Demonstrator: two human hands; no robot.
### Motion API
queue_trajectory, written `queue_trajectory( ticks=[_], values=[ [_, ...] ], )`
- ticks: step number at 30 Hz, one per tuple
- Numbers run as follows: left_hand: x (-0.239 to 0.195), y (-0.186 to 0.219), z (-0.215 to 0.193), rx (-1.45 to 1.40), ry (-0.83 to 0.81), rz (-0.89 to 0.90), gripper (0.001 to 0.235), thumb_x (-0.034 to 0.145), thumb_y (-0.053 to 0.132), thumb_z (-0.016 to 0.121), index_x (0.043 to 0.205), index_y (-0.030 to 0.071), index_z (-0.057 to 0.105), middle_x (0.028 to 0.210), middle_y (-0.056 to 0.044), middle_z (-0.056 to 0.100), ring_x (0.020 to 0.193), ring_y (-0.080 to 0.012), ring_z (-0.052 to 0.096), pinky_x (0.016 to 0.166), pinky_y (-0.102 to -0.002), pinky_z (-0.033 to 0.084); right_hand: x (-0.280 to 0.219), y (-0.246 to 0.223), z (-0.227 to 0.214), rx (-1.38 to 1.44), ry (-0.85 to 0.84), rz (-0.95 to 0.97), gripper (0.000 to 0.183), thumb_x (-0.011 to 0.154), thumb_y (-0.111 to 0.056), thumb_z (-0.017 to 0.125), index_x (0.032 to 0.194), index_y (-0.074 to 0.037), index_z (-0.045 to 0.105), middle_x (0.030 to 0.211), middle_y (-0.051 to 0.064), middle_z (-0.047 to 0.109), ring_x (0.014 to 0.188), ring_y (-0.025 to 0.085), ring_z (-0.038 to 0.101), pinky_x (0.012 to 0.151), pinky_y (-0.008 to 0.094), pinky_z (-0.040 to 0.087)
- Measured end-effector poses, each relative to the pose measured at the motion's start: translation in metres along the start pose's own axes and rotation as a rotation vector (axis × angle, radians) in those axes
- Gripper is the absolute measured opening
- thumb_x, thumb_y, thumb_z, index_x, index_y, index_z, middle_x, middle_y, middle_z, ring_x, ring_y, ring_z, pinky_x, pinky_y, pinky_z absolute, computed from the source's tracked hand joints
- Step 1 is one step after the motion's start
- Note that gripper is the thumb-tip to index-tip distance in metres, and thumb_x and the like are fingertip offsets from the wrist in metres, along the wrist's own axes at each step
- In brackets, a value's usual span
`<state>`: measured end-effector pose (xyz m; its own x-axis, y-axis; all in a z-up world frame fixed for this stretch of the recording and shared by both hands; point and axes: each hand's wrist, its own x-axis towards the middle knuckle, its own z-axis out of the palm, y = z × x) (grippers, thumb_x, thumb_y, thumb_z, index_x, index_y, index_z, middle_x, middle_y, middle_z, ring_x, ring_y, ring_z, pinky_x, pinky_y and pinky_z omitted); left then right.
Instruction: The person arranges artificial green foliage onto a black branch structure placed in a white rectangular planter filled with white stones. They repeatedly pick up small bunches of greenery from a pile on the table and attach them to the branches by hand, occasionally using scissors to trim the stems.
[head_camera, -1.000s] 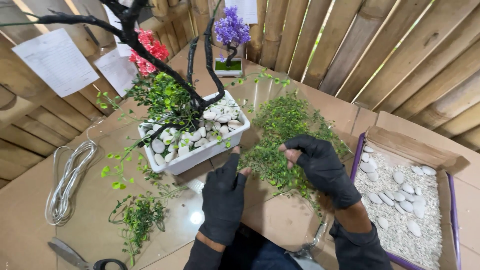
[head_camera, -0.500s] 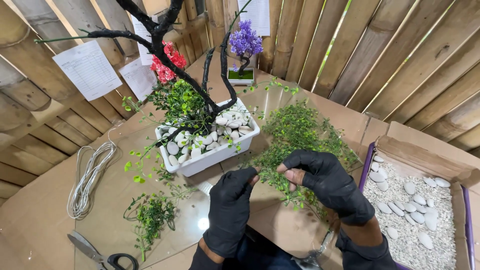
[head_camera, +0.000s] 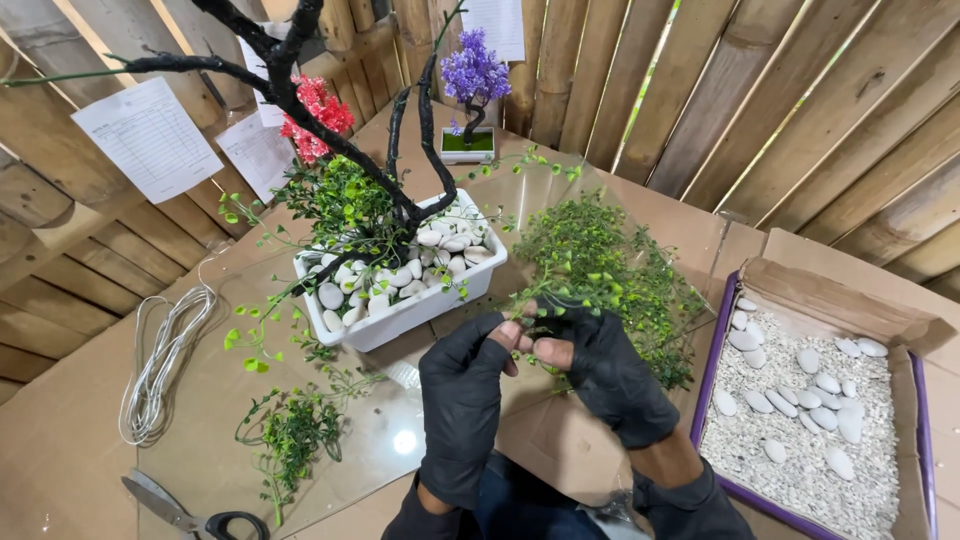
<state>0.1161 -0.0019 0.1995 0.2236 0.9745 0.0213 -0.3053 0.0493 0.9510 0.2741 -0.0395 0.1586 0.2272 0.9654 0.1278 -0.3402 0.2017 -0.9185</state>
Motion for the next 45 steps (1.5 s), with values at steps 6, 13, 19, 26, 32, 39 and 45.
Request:
queue_trajectory(
  ticks=[6,13,19,26,32,39,45],
  values=[
    [0.002,0.001,0.009,0.129,-0.006,0.065,0.016,0.089,0.015,0.075,0.095,0.003,0.084,0.079,-0.007,0.078,0.06,-0.017,0.063,0.06,-0.032,0.056,0.0,0.002,0.021,0.074,-0.051,-0.111,0.056,0.088,-0.024,0.078,0.133,0.007,0.065,0.097,0.016,0.07,0.079,0.031,0.064,0.072,0.046,0.055],
    [0.005,-0.007,0.007,0.169,-0.134,0.169,0.019,0.095,0.018,0.067,0.094,0.006,0.082,0.079,-0.001,0.074,0.063,-0.0142,0.061,0.063,-0.031,0.056,0.01,0.002,0.025,0.021,0.232,-0.154,0.02,0.089,-0.016,0.075,0.071,-0.007,0.073,0.081,0.011,0.075,0.094,0.03,0.075,0.075,0.047,0.061],
    [0.005,-0.01,0.008,0.122,-0.067,0.011,0.02,0.089,0.015,0.074,0.101,0.002,0.084,0.08,-0.01,0.08,0.071,-0.0179,0.07,0.06,-0.031,0.057,0.014,0.014,0.016,-0.021,0.316,-0.142,0.008,0.088,-0.012,0.077,0.093,-0.006,0.08,0.087,0.004,0.075,0.083,0.021,0.068,0.076,0.038,0.056],
    [0.009,0.001,0.009,0.142,-0.087,0.08,0.023,0.093,0.023,0.07,0.086,0.005,0.082,0.062,-0.003,0.064,0.058,-0.0151,0.057,0.062,-0.033,0.05,0.011,-0.004,0.024,0.041,0.037,-0.125,0.028,0.087,-0.017,0.075,0.103,0.005,0.072,0.081,0.014,0.072,0.07,0.028,0.068,0.067,0.045,0.058],
    [0.011,0.001,0.006,0.038,-0.123,0.112,0.023,0.096,0.018,0.068,0.082,0.004,0.079,0.069,-0.004,0.071,0.056,-0.0139,0.054,0.056,-0.031,0.049,0.014,-0.001,0.024,0.159,-0.019,-0.103,0.02,0.092,-0.009,0.07,0.076,0.002,0.074,0.076,0.014,0.071,0.071,0.031,0.067,0.07,0.047,0.058],
    [0.024,0.005,0.0,0.157,-0.188,0.099,0.034,0.099,0.022,0.063,0.069,0.007,0.072,0.068,-0.002,0.069,0.053,-0.0128,0.054,0.056,-0.03,0.048,0.026,0.001,0.013,0.02,-0.037,-0.041,0.026,0.097,-0.014,0.065,0.083,0.005,0.074,0.077,0.015,0.07,0.074,0.027,0.065,0.078,0.042,0.053],
    [0.041,-0.001,0.001,0.276,-0.163,0.092,0.035,0.095,0.026,0.064,0.066,0.009,0.072,0.063,-0.001,0.069,0.051,-0.0124,0.055,0.056,-0.031,0.049,0.05,-0.001,0.009,-0.047,-0.073,-0.012,0.032,0.095,-0.019,0.065,0.071,0.001,0.073,0.068,0.013,0.069,0.064,0.024,0.062,0.07,0.041,0.049]
  ],
)
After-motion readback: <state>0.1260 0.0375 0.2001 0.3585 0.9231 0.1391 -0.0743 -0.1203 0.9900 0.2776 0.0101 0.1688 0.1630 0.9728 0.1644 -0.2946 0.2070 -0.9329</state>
